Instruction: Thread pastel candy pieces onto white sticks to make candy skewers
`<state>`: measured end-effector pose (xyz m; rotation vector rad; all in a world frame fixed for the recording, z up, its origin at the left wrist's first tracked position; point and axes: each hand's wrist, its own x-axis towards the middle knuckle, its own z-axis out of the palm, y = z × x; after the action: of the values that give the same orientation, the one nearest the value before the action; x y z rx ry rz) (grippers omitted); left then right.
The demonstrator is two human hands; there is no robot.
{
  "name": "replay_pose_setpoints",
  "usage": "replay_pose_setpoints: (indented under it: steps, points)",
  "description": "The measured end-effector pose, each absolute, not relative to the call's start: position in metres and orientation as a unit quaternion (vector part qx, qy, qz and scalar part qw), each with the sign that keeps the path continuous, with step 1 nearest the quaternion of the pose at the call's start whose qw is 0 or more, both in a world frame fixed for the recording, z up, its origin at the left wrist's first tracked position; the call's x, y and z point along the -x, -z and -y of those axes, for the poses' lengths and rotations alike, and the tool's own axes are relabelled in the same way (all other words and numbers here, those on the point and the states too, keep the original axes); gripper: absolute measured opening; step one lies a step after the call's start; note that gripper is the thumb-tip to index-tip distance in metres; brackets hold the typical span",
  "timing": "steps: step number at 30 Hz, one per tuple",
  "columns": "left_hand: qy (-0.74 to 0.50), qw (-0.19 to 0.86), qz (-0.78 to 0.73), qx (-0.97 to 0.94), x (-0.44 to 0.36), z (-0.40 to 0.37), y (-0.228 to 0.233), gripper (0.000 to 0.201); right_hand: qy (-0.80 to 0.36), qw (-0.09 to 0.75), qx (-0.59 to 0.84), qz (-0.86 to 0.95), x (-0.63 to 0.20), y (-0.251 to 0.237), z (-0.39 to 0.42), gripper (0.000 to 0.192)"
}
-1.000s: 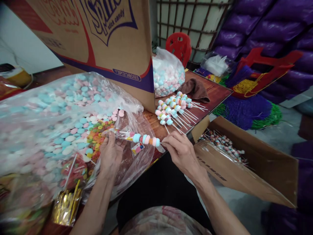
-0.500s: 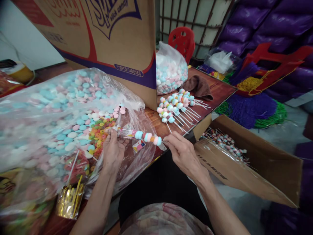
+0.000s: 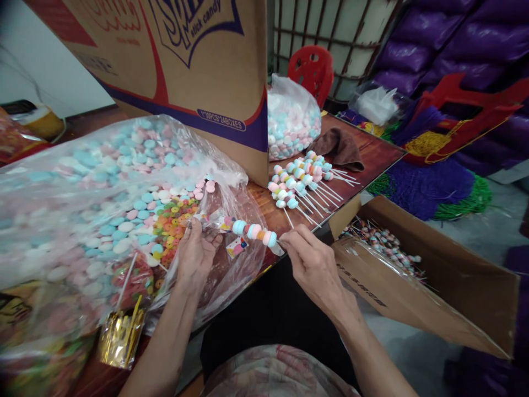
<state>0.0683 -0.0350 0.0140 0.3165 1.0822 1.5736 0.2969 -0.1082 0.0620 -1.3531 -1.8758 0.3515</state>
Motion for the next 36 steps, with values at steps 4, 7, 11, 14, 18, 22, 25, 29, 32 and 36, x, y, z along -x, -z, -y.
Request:
replay_pose_setpoints:
  steps: [4, 7, 11, 14, 18, 22, 25, 29, 32, 36]
  points:
    - [-0.669, 0.571, -0.458, -0.130, -0.069, 0.035, -0.015, 0.045, -0.141, 0.392, 0.523, 0.743, -0.296, -0.063, 0.109, 0.015]
    - [-0.666, 0.576, -0.456, -0.129, -0.069, 0.035, -0.015, 0.041, -0.176, 0.390, 0.507, 0.749, -0.296, -0.064, 0.109, 0.014]
    - [-0.664, 0.584, -0.450, -0.125, -0.068, 0.034, -0.014, 0.034, -0.219, 0.410, 0.501, 0.730, -0.297, -0.062, 0.108, 0.013]
    - [-0.661, 0.594, -0.443, -0.116, -0.066, 0.033, -0.013, 0.029, -0.219, 0.430, 0.506, 0.715, -0.296, -0.060, 0.107, 0.014]
    - [-0.659, 0.598, -0.443, -0.108, -0.065, 0.033, -0.012, 0.026, -0.196, 0.476, 0.510, 0.689, -0.290, -0.057, 0.107, 0.014]
    - [-0.662, 0.598, -0.437, -0.117, -0.065, 0.034, -0.011, 0.029, -0.159, 0.511, 0.515, 0.669, -0.279, -0.052, 0.109, 0.016]
    - [-0.663, 0.598, -0.434, -0.121, -0.067, 0.035, -0.011, 0.027, -0.109, 0.517, 0.517, 0.673, -0.272, -0.046, 0.111, 0.017]
    - [-0.666, 0.599, -0.430, -0.113, -0.069, 0.036, -0.010, 0.028, -0.015, 0.489, 0.513, 0.705, -0.270, -0.040, 0.114, 0.019]
    - [-0.672, 0.591, -0.430, -0.117, -0.071, 0.037, -0.010, 0.032, 0.061, 0.452, 0.509, 0.730, -0.272, -0.037, 0.117, 0.020]
    - [-0.691, 0.560, -0.438, -0.131, -0.076, 0.039, -0.013, 0.035, 0.134, 0.416, 0.503, 0.745, -0.272, -0.036, 0.121, 0.024]
